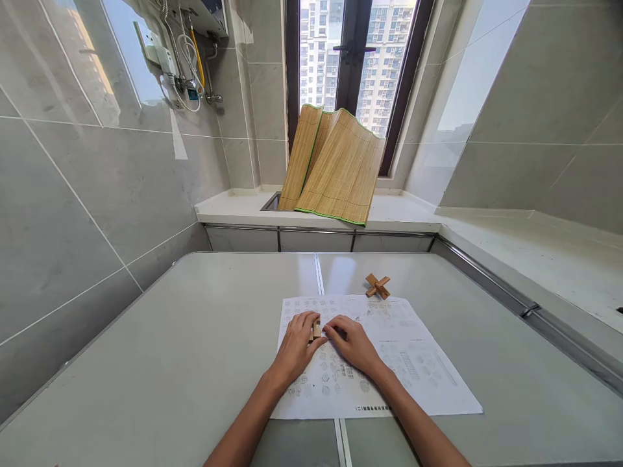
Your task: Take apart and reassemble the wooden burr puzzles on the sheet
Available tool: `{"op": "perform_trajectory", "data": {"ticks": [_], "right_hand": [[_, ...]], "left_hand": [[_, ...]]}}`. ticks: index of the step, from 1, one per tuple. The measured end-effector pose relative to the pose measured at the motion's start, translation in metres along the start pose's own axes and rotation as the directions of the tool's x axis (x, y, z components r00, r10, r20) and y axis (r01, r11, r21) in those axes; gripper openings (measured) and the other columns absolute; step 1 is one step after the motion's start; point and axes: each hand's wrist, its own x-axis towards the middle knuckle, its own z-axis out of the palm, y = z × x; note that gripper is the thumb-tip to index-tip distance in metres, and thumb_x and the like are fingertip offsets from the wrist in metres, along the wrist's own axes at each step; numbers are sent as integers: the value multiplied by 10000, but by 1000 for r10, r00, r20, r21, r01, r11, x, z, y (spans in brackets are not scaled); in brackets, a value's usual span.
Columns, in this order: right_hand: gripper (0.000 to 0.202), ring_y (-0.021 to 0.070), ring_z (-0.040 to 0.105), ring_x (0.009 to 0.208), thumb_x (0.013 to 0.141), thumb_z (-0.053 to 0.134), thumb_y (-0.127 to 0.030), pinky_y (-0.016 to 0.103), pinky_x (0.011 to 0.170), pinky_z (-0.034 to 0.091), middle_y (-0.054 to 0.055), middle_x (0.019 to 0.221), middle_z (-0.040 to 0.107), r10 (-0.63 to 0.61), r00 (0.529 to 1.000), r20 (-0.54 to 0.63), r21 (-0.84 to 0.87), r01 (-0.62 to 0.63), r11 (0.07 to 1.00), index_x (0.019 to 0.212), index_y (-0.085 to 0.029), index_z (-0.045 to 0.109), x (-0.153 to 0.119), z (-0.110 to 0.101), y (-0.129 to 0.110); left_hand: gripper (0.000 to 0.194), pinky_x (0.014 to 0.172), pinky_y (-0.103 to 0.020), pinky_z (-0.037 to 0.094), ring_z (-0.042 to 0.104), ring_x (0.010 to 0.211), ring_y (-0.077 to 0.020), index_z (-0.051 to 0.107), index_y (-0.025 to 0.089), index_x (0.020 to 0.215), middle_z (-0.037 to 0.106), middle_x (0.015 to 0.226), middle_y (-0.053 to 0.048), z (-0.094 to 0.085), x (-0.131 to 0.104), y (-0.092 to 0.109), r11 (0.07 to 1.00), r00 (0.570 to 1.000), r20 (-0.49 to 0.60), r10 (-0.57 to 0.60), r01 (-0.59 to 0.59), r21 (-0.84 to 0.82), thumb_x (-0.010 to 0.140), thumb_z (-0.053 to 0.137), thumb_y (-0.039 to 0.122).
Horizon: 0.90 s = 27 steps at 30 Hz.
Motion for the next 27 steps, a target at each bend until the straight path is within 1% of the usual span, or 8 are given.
{"op": "perform_trajectory", "data": {"ticks": [3,9,13,15,18,21,23,27], "right_hand": [[345,245,634,776,989,517,-486,374,703,487,68,856,728,28,999,-24,9,-28,1000,858,-247,729,0,-1,0],[343,245,639,780,986,517,-486,372,707,483,63,865,734,53,998,-17,2,-53,999,860,-250,732,1,-1,4],[326,236,634,772,992,519,-460,363,713,472,55,872,735,63,998,-11,-15,-63,998,865,-246,728,1,-1,4],[325,234,633,776,998,512,-450,360,716,469,54,877,734,66,998,-7,-16,-66,998,868,-243,726,1,-1,3],[328,234,635,784,1001,508,-450,355,714,465,53,874,732,62,998,-10,-11,-62,998,864,-244,722,2,-1,3],[337,234,635,769,998,506,-462,355,712,465,53,855,731,49,999,-22,-6,-49,999,853,-242,717,3,0,3],[343,231,635,761,996,505,-468,353,717,468,54,853,733,50,998,-33,7,-50,999,849,-238,713,4,0,5],[327,220,630,736,991,513,-466,343,708,472,50,856,734,87,993,-80,52,-83,995,884,-229,712,6,0,7]], "left_hand": [[473,1074,-484,445,514,1265,-298,523,315,1387,566,1336,-84,-2,1,-6,999,999,-35,-27,28,33,930,642,302],[475,1024,-500,463,514,1195,-320,558,273,1358,541,1256,-106,-8,6,-27,976,976,-176,-126,153,153,911,658,399],[523,1042,-519,443,505,1213,-334,531,249,1382,546,1270,-119,-9,7,-30,959,966,-222,-130,180,221,905,663,421],[552,1075,-547,410,478,1276,-352,507,256,1404,531,1338,-129,-10,6,-26,953,962,-258,-92,160,257,903,671,418],[561,1117,-571,368,403,1385,-371,462,272,1437,465,1466,-142,-12,4,-12,954,960,-281,-2,86,286,924,653,393],[523,1131,-545,376,364,1438,-352,420,281,1460,398,1548,-138,-13,2,7,961,975,-210,74,-14,276,971,588,359],[494,1154,-557,352,351,1458,-345,415,293,1458,379,1575,-129,-12,1,17,961,982,-154,109,-65,267,988,558,341],[477,1191,-556,332,331,1487,-328,419,298,1454,357,1605,-106,-6,-2,29,967,986,-74,150,-130,220,993,546,299]]}}
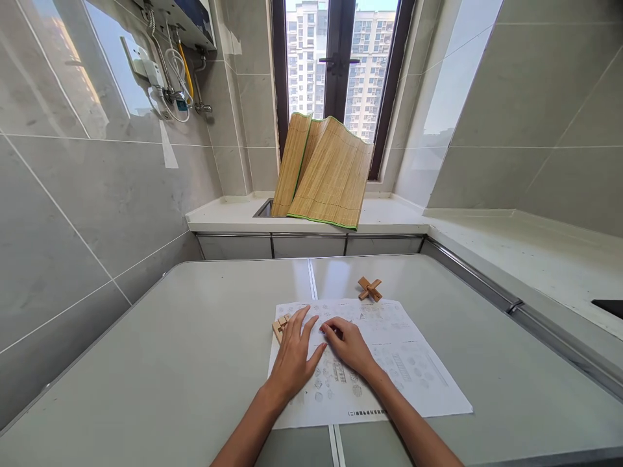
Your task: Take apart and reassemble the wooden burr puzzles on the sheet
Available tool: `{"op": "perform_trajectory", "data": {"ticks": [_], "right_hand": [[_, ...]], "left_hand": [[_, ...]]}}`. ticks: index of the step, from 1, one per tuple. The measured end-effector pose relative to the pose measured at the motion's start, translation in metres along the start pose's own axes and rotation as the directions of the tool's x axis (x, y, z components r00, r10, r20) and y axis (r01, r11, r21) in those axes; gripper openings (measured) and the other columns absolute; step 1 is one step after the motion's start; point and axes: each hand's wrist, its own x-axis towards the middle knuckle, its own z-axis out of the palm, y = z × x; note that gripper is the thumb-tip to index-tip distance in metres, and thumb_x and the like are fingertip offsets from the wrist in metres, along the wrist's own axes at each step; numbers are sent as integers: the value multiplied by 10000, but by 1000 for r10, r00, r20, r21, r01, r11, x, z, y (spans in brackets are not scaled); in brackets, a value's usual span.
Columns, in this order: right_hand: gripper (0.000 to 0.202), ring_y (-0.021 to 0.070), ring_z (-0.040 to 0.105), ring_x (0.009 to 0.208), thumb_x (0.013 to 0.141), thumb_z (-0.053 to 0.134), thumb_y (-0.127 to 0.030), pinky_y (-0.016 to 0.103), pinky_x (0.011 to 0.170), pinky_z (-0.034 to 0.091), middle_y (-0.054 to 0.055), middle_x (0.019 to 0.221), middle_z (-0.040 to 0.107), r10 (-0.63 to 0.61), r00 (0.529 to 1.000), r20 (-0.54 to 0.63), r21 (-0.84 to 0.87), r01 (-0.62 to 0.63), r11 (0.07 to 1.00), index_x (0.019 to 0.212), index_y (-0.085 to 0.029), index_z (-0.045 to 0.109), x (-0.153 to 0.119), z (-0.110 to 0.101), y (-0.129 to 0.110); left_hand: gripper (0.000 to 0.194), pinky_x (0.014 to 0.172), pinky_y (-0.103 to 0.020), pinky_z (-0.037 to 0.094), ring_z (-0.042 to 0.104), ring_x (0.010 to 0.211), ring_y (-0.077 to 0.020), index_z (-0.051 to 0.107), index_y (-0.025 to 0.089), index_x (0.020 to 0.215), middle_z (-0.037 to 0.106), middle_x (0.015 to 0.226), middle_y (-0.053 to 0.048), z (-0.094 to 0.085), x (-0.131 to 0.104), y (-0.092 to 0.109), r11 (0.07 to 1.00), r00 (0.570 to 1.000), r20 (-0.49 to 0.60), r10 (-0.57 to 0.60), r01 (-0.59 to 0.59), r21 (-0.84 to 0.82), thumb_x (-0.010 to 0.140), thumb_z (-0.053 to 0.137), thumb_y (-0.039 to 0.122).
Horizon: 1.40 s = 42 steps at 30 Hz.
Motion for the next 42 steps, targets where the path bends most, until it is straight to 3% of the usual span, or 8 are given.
{"op": "perform_trajectory", "data": {"ticks": [4,10,16,20,25,32,37,42], "right_hand": [[290,232,661,809,955,561,-479,344,736,500,71,966,739,113,982,-150,100,-99,990,984,-216,679,4,-2,7],[423,210,712,832,871,633,-402,331,712,544,67,1149,690,327,846,-421,394,-154,906,1241,-263,481,11,-13,34],[773,229,727,942,784,703,-290,286,631,557,67,1300,621,444,774,-450,536,-164,828,1444,-353,305,16,-35,56],[907,233,721,975,757,758,-295,283,645,575,54,1318,635,459,792,-402,600,-150,785,1512,-388,264,19,-43,60],[724,259,675,1134,749,793,-336,253,672,568,58,1348,640,461,808,-368,651,-130,748,1403,-308,483,25,-45,64],[618,234,685,1105,715,824,-315,233,683,570,42,1333,655,477,819,-320,717,-120,686,1294,-295,608,29,-47,62],[303,141,645,737,799,760,-435,216,557,516,20,917,706,480,782,-397,703,-77,707,999,-220,688,25,-42,53],[341,79,414,462,829,715,-523,206,414,383,-77,613,502,496,757,-426,694,-78,716,783,-225,557,24,-40,52]], "left_hand": [[446,1180,-555,378,333,1492,-312,429,294,1435,355,1608,-92,4,-2,2,1000,1000,18,4,-4,-24,1001,531,280],[410,1149,-588,420,370,1470,-327,450,280,1394,382,1584,-104,7,-3,-2,1000,1000,-13,-11,11,-12,992,531,265],[411,1138,-586,430,386,1457,-332,461,275,1381,402,1567,-106,10,-6,-4,999,999,-30,-41,41,-19,978,536,238],[401,1128,-583,436,398,1443,-330,469,270,1368,413,1552,-109,11,-7,-6,998,998,-29,-49,48,-30,975,536,228],[360,1107,-564,459,447,1397,-320,507,267,1317,472,1480,-108,11,-8,-6,998,998,-30,-51,49,-47,964,547,207],[285,1072,-553,488,486,1349,-313,547,255,1226,503,1414,-108,8,-6,-3,997,998,-25,-59,58,-48,951,553,178],[252,1066,-558,491,507,1326,-305,561,256,1197,525,1384,-101,8,-7,-3,998,999,-17,-51,51,-45,958,544,178],[188,1050,-572,483,541,1266,-297,597,248,1095,573,1302,-96,9,-6,-5,1000,999,-32,-13,12,-26,945,539,149]]}}
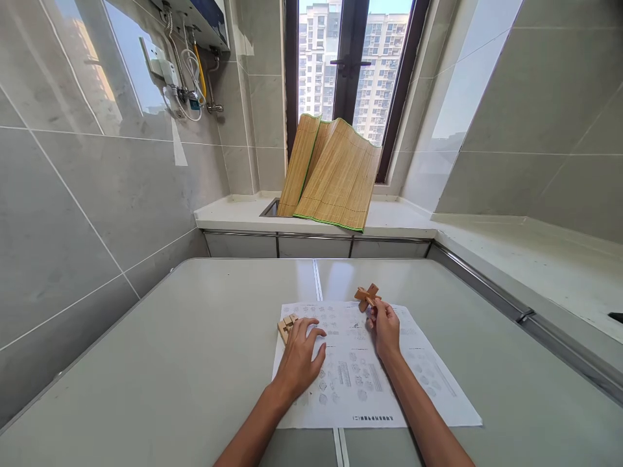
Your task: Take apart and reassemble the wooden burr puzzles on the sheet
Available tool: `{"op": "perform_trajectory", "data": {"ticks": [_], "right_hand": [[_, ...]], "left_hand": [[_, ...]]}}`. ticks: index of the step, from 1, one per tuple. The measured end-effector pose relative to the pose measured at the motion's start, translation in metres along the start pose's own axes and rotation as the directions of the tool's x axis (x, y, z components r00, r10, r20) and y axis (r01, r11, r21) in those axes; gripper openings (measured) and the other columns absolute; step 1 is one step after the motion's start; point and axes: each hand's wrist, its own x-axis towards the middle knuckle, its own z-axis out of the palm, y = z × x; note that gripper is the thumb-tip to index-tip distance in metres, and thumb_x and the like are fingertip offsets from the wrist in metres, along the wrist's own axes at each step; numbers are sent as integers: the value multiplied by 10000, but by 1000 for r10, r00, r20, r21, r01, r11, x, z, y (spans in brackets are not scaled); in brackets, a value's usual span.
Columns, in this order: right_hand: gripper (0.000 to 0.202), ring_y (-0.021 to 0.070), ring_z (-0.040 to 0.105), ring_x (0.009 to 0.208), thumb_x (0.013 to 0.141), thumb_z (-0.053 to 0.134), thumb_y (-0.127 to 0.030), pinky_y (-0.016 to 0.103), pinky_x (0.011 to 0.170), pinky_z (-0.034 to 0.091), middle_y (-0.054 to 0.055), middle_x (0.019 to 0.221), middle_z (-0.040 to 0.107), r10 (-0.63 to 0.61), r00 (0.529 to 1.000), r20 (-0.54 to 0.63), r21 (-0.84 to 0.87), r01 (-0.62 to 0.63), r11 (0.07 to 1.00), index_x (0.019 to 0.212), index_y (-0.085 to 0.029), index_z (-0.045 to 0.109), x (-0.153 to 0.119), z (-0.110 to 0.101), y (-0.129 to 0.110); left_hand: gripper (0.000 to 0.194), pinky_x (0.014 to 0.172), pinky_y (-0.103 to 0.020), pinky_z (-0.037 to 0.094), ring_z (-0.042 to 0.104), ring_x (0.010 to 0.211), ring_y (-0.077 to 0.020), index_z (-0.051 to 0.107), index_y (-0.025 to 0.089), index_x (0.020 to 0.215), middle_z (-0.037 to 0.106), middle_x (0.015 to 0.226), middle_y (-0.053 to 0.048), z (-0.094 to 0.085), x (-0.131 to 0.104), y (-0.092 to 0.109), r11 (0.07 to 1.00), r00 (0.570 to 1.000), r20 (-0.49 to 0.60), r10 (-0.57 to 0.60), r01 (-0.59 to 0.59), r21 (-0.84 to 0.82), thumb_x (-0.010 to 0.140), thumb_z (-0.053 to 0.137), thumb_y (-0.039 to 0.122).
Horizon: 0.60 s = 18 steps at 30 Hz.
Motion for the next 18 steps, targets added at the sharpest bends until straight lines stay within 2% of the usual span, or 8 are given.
{"op": "perform_trajectory", "data": {"ticks": [4,6,8,10,13,16,18], "right_hand": [[421,66,314,434,813,744,-471,188,377,299,-109,551,376,12,998,55,-26,-11,1000,687,-235,419,-5,5,-5],[449,67,298,443,820,742,-467,184,383,301,-110,552,348,45,987,151,-30,-41,999,675,-238,385,-11,9,-9],[463,71,272,451,822,745,-472,188,388,311,-112,559,308,95,956,279,-30,-90,995,673,-242,372,-19,14,-14],[466,71,236,450,803,769,-459,191,382,305,-118,559,276,147,910,387,-40,-142,989,682,-247,371,-27,20,-17],[448,68,179,445,784,791,-431,186,375,298,-133,543,262,214,821,529,-51,-221,974,722,-253,385,-38,26,-19],[383,71,147,446,810,771,-412,174,396,312,-148,517,257,255,697,670,-39,-310,950,797,-258,421,-46,29,-22],[333,76,158,453,823,758,-398,168,416,318,-147,512,281,266,641,720,-34,-350,936,849,-259,456,-50,30,-25]], "left_hand": [[155,1032,-544,486,533,1252,-290,612,240,1020,600,1240,-87,-2,3,1,1000,1000,-29,2,-2,-7,946,522,138],[137,1034,-541,479,536,1240,-288,613,239,991,618,1197,-80,-4,5,3,999,999,-47,-4,3,-33,953,517,148],[105,1051,-543,466,547,1228,-284,609,246,1017,630,1183,-73,-6,7,6,996,997,-69,-36,31,-83,962,537,191],[178,1057,-532,471,554,1240,-283,584,264,1137,624,1242,-73,-8,8,8,981,991,-74,-113,99,-165,959,589,267],[527,1065,-520,484,545,1306,-298,477,308,1354,576,1395,-85,-9,9,8,922,970,-32,-241,218,-321,885,714,347],[743,1115,-520,457,556,1337,-301,398,314,1446,574,1443,-110,-7,9,5,824,962,60,-266,259,-505,815,791,320],[799,1133,-509,452,557,1349,-304,398,300,1458,581,1447,-127,-6,9,2,753,961,115,-252,269,-600,783,826,317]]}}
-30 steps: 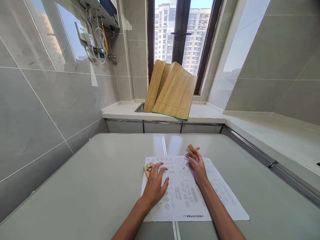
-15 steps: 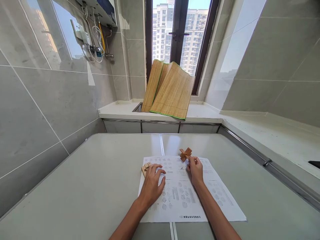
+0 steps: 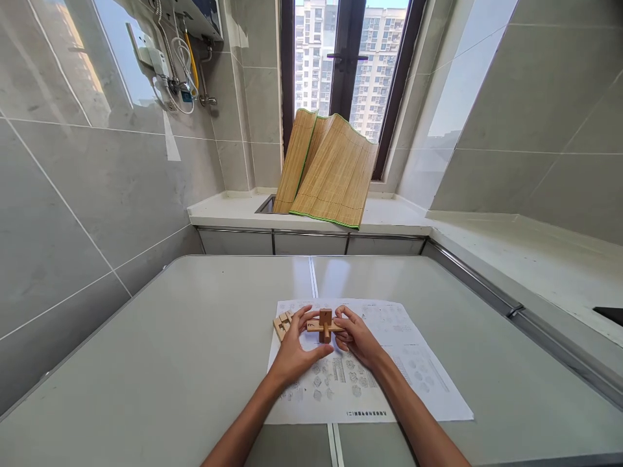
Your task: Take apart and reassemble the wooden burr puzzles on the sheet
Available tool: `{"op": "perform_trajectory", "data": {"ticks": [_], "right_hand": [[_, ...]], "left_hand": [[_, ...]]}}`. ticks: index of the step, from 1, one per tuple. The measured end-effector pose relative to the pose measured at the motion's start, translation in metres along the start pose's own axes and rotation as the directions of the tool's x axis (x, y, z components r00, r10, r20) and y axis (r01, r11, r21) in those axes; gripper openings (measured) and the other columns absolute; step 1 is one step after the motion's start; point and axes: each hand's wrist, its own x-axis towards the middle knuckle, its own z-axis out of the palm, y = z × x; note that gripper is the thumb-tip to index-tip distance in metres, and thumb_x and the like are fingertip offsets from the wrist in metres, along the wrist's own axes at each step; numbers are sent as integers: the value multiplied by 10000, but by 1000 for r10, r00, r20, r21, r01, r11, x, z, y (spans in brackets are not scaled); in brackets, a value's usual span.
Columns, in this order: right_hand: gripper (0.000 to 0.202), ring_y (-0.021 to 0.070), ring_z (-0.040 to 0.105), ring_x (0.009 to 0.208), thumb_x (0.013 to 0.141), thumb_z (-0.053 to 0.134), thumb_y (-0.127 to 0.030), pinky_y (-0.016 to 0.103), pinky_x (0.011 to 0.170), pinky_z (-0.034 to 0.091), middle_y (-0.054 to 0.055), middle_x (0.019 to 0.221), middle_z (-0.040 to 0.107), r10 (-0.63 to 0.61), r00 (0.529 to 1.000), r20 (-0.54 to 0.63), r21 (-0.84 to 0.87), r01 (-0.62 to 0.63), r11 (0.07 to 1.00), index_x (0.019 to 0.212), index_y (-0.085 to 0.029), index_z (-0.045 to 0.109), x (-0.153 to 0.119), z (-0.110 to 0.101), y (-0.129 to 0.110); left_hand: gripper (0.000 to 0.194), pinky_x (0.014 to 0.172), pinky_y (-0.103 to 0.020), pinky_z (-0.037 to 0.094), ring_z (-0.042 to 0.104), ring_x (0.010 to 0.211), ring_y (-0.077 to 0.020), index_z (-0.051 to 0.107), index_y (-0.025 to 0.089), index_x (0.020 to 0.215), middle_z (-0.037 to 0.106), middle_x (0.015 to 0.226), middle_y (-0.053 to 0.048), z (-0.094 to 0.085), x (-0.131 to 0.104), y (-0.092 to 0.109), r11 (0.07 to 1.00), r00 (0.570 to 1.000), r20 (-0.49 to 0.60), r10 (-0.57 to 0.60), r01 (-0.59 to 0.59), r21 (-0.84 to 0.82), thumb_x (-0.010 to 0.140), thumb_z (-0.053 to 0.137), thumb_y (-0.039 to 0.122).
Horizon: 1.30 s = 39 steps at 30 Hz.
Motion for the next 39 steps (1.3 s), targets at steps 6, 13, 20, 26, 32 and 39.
{"op": "perform_trajectory", "data": {"ticks": [6,13,20,26,32,39], "right_hand": [[262,85,244,475,842,741,-393,172,452,336,-120,529,344,46,997,61,-10,-46,999,980,-247,573,-6,5,-3],[410,100,395,490,855,741,-522,226,487,431,-69,593,497,2,998,69,-119,6,993,1127,-230,647,-4,8,6],[320,249,682,928,909,662,-529,397,835,562,70,1029,720,-318,944,-91,-531,224,817,1080,-262,706,-3,12,10],[294,266,671,1022,928,653,-436,366,784,576,95,1157,709,-395,916,-70,-617,272,738,1160,-264,703,-7,8,8],[253,242,674,910,894,707,-456,357,739,576,71,1041,721,-283,959,-20,-511,233,827,1028,-244,735,-8,10,5],[261,214,659,778,890,715,-470,336,684,533,70,955,740,-310,949,-66,-550,224,804,988,-230,743,-9,12,4]], "left_hand": [[784,1112,-481,492,561,1347,-316,491,273,1428,574,1465,-124,-2,3,0,990,995,67,-72,80,-115,742,857,373],[707,1027,-450,551,658,1183,-285,560,276,1358,624,1375,-98,-5,3,12,1000,999,-43,-9,8,-26,716,855,285],[753,941,-440,601,695,1055,-235,508,321,1387,537,1408,-79,-1,1,11,999,993,-109,49,-49,7,720,858,314],[795,1035,-499,533,620,1182,-288,522,332,1412,536,1398,-82,-1,0,10,966,986,-145,88,-49,255,698,871,322],[847,987,-484,555,660,1106,-277,501,309,1432,599,1343,-89,-4,1,14,971,987,-145,76,-40,237,680,887,365],[821,1010,-517,561,654,1172,-305,520,312,1412,595,1369,-89,-4,-3,13,967,991,-70,116,-97,236,683,889,394]]}}
